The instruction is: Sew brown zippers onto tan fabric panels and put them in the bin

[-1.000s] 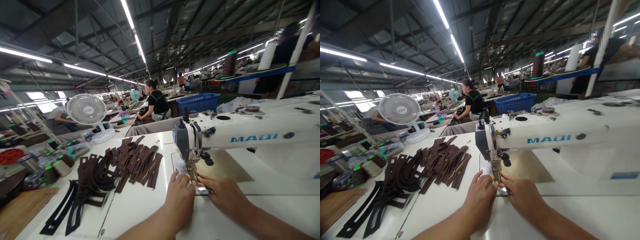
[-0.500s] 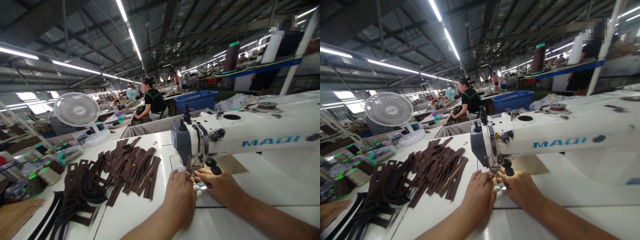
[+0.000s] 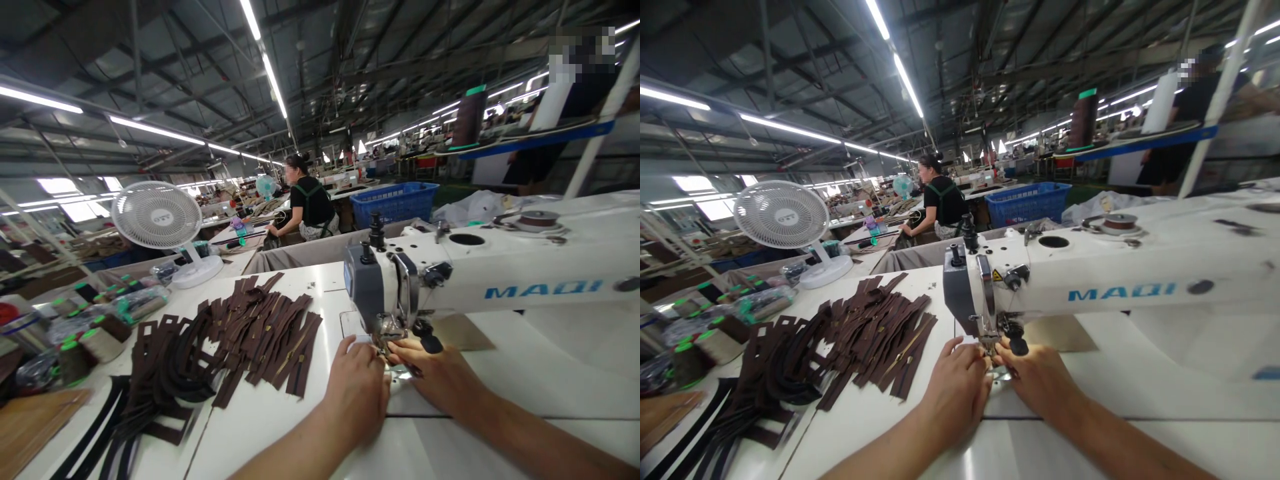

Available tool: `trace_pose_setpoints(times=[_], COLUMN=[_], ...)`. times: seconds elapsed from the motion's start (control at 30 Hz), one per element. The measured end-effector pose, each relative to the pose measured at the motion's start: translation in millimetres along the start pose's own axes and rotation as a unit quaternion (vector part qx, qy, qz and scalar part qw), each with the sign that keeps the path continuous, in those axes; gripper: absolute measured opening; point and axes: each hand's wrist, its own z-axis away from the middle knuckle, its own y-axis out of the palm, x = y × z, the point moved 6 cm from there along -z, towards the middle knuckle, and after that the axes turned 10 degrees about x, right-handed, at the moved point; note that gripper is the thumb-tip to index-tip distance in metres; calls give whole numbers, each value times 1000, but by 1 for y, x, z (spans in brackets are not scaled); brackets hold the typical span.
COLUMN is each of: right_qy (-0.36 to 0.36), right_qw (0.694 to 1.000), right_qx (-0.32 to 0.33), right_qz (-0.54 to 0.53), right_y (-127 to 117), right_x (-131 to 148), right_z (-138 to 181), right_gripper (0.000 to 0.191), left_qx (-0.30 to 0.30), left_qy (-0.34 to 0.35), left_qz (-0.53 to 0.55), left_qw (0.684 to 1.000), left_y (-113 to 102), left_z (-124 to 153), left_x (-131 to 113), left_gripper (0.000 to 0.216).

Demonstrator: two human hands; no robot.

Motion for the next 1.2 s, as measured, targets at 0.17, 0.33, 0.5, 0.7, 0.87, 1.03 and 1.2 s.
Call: trace_pose_setpoints(times=[0.17, 0.33, 0.5, 0.7, 0.87, 1.03, 1.2], right_qy=[-3, 17, 49, 43, 66, 92, 13], right_qw=[1000, 1000, 996, 990, 981, 977, 993], right_qx=[-16, -5, 56, 61, 88, 82, 65], right_qz=[6, 6, 56, 120, 162, 173, 95], right_y=[1, -4, -20, -17, -3, 1, -14], right_x=[1, -4, 24, 66, 79, 83, 62], right_z=[-2, -1, 17, 46, 46, 45, 66], right_gripper=[29, 32, 40, 48, 43, 38, 40], left_qx=[-16, -58, -80, -49, -37, -16, 6], left_qy=[-6, -4, -5, -29, -29, -25, -14], left_qz=[17, 33, 46, 45, 31, -8, -33], left_qw=[1000, 998, 996, 997, 998, 1000, 999], left_y=[2, 2, -1, 0, -1, 4, 5], left_z=[1, 5, 11, 11, 8, 6, 6], left_x=[3, 6, 6, 5, 4, 4, 1], left_gripper=[19, 16, 16, 15, 13, 18, 24])
